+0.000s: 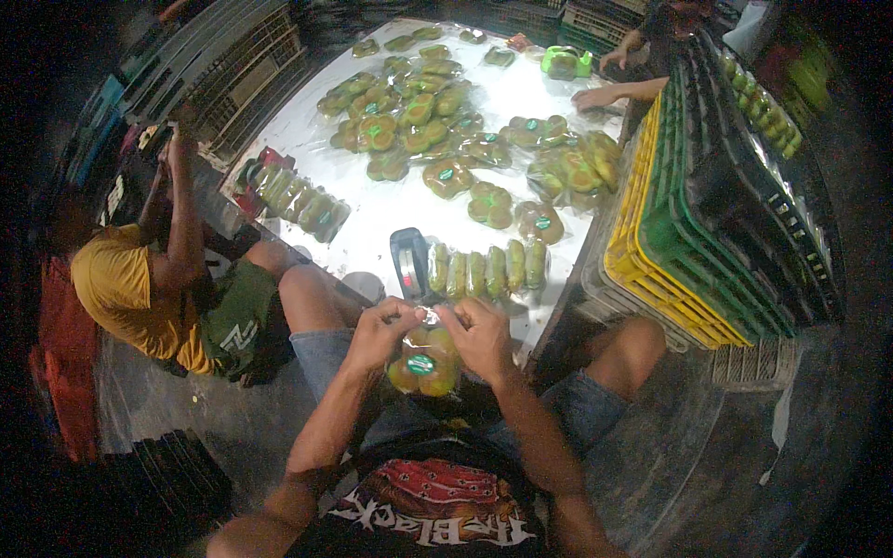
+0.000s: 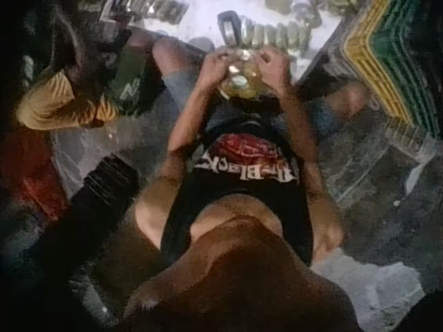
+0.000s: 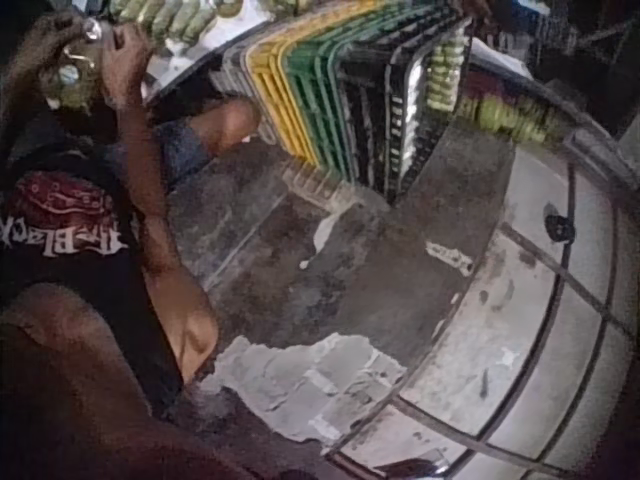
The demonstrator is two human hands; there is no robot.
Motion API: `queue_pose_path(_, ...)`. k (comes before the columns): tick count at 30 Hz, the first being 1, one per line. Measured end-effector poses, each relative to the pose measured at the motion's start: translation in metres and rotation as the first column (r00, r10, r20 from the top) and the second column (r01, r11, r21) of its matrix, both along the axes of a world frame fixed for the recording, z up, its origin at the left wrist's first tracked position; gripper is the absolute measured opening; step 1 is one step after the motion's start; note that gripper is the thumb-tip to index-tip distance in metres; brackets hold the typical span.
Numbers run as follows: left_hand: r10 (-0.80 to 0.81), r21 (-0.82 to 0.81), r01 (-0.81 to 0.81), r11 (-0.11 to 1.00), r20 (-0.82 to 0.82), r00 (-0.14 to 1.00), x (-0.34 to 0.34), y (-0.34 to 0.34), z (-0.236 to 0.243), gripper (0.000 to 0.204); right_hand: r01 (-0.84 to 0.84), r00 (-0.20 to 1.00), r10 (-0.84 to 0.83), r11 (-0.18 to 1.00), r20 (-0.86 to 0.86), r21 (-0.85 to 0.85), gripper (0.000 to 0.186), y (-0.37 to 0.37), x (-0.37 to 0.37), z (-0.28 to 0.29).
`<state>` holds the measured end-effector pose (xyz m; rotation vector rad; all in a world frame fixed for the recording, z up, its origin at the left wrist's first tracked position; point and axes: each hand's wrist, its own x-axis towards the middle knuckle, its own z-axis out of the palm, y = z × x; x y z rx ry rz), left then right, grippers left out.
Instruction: The person packs green mangoes into clear plastic bags, seals them with a handheld heat sealer, and places the finished packages into stacked trays. The person repeats this process continuously while seated at a table with coworkers.
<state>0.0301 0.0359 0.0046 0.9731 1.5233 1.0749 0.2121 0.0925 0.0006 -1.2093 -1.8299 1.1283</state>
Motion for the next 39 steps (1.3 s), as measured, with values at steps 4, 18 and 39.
queue_pose_path(4,0.330,0.217,-0.304,0.928,-0.094,0.939,-0.003,0.002,-0.007,0.016,-0.006,0.989,-0.012,0.993,-0.147,-0.121,0.034,-0.018,-0.009,-0.025)
queue_pose_path(18,0.495,0.527,-0.327,0.784,-0.214,0.842,0.020,-0.022,-0.001,0.014,-0.308,0.810,0.043,0.880,-0.585,-0.361,0.035,-0.044,-0.033,-0.041)
queue_pose_path(39,0.357,-0.148,-0.371,0.917,0.719,0.596,-0.022,-0.024,-0.009,0.043,-0.174,0.980,0.160,0.977,-0.121,-0.122,0.024,0.004,-0.039,-0.087)
